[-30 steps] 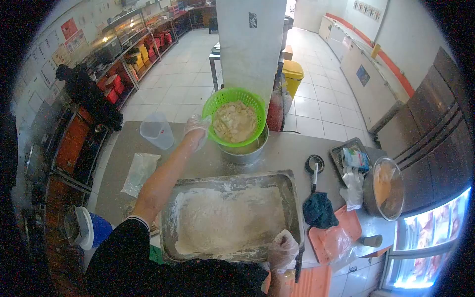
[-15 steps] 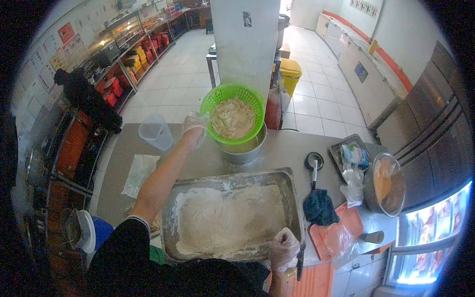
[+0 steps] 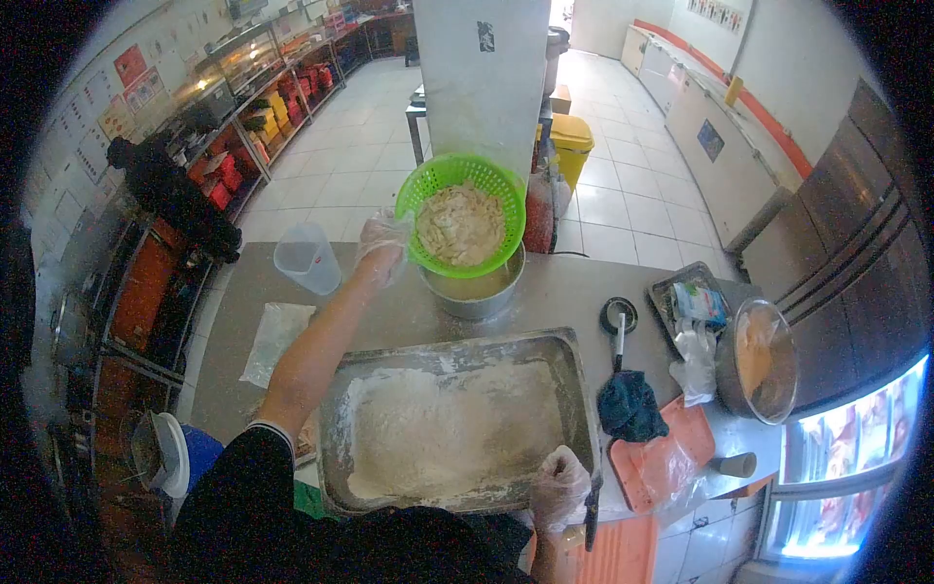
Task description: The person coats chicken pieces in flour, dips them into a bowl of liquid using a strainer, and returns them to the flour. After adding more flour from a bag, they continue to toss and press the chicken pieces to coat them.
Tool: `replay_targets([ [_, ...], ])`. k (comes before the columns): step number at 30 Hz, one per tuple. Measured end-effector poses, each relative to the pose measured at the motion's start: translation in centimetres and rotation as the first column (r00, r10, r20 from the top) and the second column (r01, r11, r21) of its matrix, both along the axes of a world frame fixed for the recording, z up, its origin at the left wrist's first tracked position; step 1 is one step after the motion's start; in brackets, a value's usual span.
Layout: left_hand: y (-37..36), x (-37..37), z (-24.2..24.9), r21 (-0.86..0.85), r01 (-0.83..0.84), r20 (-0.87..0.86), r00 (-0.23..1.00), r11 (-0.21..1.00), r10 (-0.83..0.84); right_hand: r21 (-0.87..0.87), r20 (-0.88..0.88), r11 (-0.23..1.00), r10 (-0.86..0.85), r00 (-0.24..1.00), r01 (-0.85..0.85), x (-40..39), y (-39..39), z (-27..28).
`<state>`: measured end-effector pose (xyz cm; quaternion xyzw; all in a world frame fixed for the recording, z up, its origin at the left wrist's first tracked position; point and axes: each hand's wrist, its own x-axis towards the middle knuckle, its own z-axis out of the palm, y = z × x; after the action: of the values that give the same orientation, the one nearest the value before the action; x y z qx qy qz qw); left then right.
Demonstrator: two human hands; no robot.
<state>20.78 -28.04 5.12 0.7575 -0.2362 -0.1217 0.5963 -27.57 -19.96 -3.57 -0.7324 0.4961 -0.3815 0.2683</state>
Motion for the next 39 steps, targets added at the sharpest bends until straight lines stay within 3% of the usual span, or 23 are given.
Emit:
replay_targets([
  [4,-0.5,0.4,-0.4,-0.022,-0.018,0.062,0.998,1.0,0.02,-0.016,0.014,1.0,-0.009,1.0,0.009,0.0,0.0,-0.6],
  [7,0.4,-1.9,2.8,0.034,-0.033,0.069,0.997,0.999,0.031,0.04,0.014,0.999,-0.01,1.0,0.01,0.2,0.2,0.5],
  [10,0.0,-0.4,1.4,0.133,-0.056,0.159,0.987,0.99,0.034,0.065,0.016,0.998,-0.017,1.0,0.015,0.1,0.2,0.5],
  [17,-0.3,1.2,-0.9,-0.006,0.032,0.1,0.995,0.999,-0.031,-0.049,0.013,0.999,-0.013,1.0,0.014,0.5,0.0,0.8],
  [20,-0.2,0.8,-0.3,-0.008,0.003,0.121,0.993,1.0,-0.002,-0.053,0.059,0.999,-0.002,0.998,0.005,-0.2,-0.3,-1.4],
  [25,-0.2,0.3,0.3,-0.072,0.037,0.123,0.992,0.997,-0.028,0.004,0.042,1.0,0.003,0.999,-0.003,0.4,0.1,1.2],
  [31,0.5,-1.7,3.9,0.136,-0.052,0.147,0.989,0.989,0.032,-0.003,0.045,1.0,0.014,0.999,-0.014,-0.1,-0.1,-1.0],
  [37,-0.4,0.9,0.7,-0.074,0.056,0.107,0.993,0.996,-0.048,-0.012,0.028,1.0,-0.008,1.0,0.009,0.2,0.1,0.3],
  [39,-0.2,0.3,1.8,0.02,0.025,0.15,0.988,1.0,-0.027,-0.02,0.031,1.0,-0.012,0.999,0.013,0.2,0.0,0.1],
])
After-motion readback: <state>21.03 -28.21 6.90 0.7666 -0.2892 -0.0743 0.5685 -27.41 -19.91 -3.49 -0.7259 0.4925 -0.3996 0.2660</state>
